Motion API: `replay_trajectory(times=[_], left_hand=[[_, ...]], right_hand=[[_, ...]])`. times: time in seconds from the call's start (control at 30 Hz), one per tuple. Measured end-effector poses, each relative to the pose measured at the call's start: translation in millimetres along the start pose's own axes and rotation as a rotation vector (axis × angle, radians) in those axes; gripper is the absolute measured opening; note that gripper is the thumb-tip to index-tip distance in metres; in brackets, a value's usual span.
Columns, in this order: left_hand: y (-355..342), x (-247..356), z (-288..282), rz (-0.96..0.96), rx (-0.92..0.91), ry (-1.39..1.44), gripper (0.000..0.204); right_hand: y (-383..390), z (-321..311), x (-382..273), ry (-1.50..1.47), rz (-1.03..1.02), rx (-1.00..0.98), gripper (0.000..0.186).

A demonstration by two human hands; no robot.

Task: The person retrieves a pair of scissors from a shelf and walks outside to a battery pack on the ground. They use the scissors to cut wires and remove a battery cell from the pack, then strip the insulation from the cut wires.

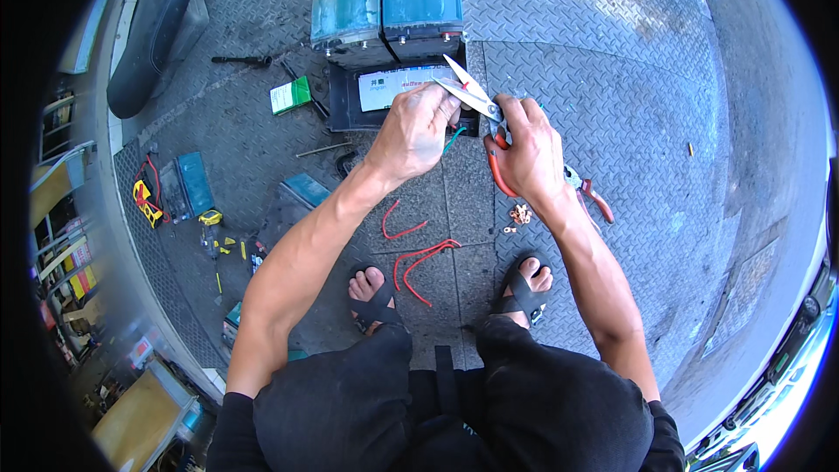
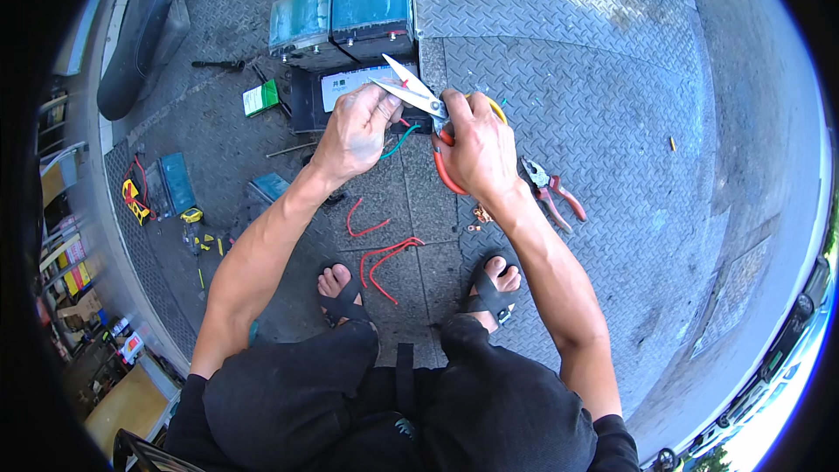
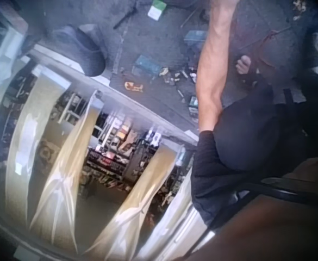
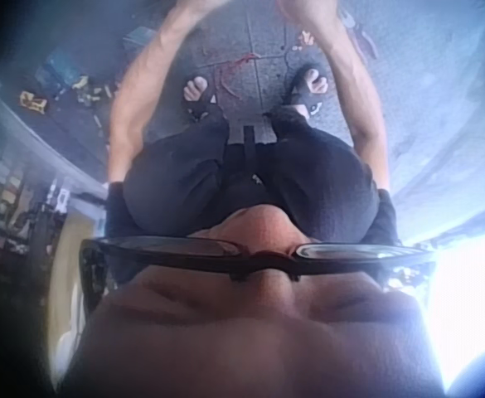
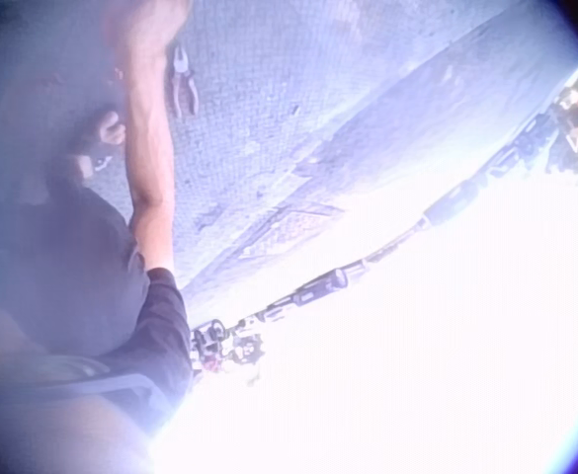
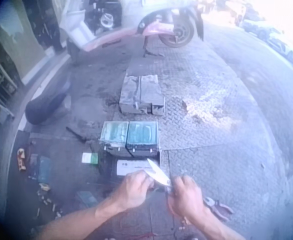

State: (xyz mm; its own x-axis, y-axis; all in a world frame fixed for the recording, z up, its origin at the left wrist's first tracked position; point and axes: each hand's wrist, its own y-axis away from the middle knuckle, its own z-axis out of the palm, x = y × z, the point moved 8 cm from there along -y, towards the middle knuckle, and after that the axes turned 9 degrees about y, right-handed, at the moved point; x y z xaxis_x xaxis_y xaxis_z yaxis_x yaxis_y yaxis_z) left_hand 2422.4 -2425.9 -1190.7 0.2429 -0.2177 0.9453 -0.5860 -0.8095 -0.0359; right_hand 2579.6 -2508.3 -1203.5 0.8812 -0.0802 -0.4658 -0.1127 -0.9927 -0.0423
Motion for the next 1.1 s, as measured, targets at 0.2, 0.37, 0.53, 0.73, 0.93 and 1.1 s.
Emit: replay_trajectory(times=[0.2,0.37,0.53,0.73,0.93,1.1], left_hand=[[0,-2,0,-0.058,0.031,0.081,0.022],[-1,-6,2,-0.098,0.002,0.086,0.021],[-1,-5,2,-0.009,0.046,0.171,0.023],[-3,-27,4,-0.155,0.008,0.307,0.032],[-4,-41,11,-0.201,0.034,0.482,0.034],[-6,-40,12,-0.135,0.035,0.511,0.033]], right_hand=[[-3,-6,-1,0.021,-0.055,-0.003,0.058],[-3,-2,6,0.026,-0.026,-0.01,0.058],[4,5,4,-0.076,0.006,-0.021,0.05],[16,25,4,-0.431,0.192,-0.247,0.041],[17,31,-3,-0.793,0.175,-0.35,0.029],[26,45,-6,-1.122,0.384,-0.584,0.029]])
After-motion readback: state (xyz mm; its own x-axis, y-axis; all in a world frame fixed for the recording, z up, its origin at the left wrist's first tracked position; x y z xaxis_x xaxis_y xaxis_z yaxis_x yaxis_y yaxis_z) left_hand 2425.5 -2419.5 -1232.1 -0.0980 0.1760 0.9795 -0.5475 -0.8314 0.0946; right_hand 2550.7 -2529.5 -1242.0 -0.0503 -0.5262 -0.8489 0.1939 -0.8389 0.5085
